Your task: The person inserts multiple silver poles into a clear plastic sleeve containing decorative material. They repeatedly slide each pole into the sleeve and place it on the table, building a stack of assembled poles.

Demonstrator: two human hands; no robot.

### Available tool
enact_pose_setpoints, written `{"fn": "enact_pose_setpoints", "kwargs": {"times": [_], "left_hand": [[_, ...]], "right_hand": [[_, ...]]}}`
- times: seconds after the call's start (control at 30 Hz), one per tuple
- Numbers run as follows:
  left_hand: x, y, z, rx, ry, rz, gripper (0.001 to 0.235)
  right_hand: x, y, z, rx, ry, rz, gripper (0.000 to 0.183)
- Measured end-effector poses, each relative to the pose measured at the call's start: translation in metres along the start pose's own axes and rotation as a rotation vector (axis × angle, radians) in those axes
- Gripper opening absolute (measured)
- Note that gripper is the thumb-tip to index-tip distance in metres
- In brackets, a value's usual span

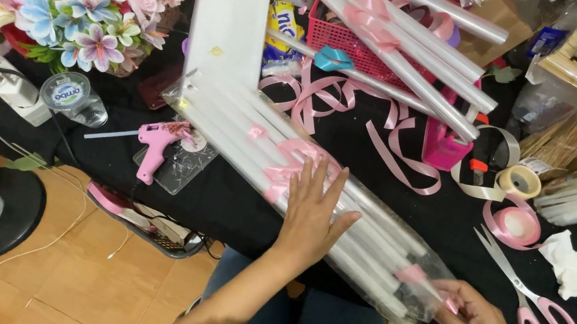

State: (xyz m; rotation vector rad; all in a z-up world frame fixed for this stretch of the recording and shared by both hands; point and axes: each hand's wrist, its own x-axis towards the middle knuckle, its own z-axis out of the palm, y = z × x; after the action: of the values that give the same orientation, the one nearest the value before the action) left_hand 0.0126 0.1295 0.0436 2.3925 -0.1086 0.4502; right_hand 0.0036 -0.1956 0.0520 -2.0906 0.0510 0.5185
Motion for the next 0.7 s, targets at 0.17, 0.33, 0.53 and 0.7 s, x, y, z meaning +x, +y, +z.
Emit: {"fn": "enact_pose_setpoints", "kwargs": {"times": [0.17,0.33,0.53,0.7], "left_hand": [[-0.009,-0.007,0.003,-0.036,0.043,-0.028,0.074],[-0.012,-0.016,0.010,0.093,0.046,0.022,0.070],[-0.012,-0.017,0.018,0.149,0.099,0.032,0.068],[-0.011,-0.016,0.019,0.175,0.117,0.028,0.066]], "right_hand": [[0.015,0.009,0.018,-0.026,0.104,-0.067,0.021],[0.006,-0.032,0.030,-0.167,0.099,-0.082,0.021],[-0.007,-0.034,0.014,-0.111,-0.021,0.067,0.057],[-0.027,0.010,-0.021,-0.296,0.176,-0.001,0.063]]}}
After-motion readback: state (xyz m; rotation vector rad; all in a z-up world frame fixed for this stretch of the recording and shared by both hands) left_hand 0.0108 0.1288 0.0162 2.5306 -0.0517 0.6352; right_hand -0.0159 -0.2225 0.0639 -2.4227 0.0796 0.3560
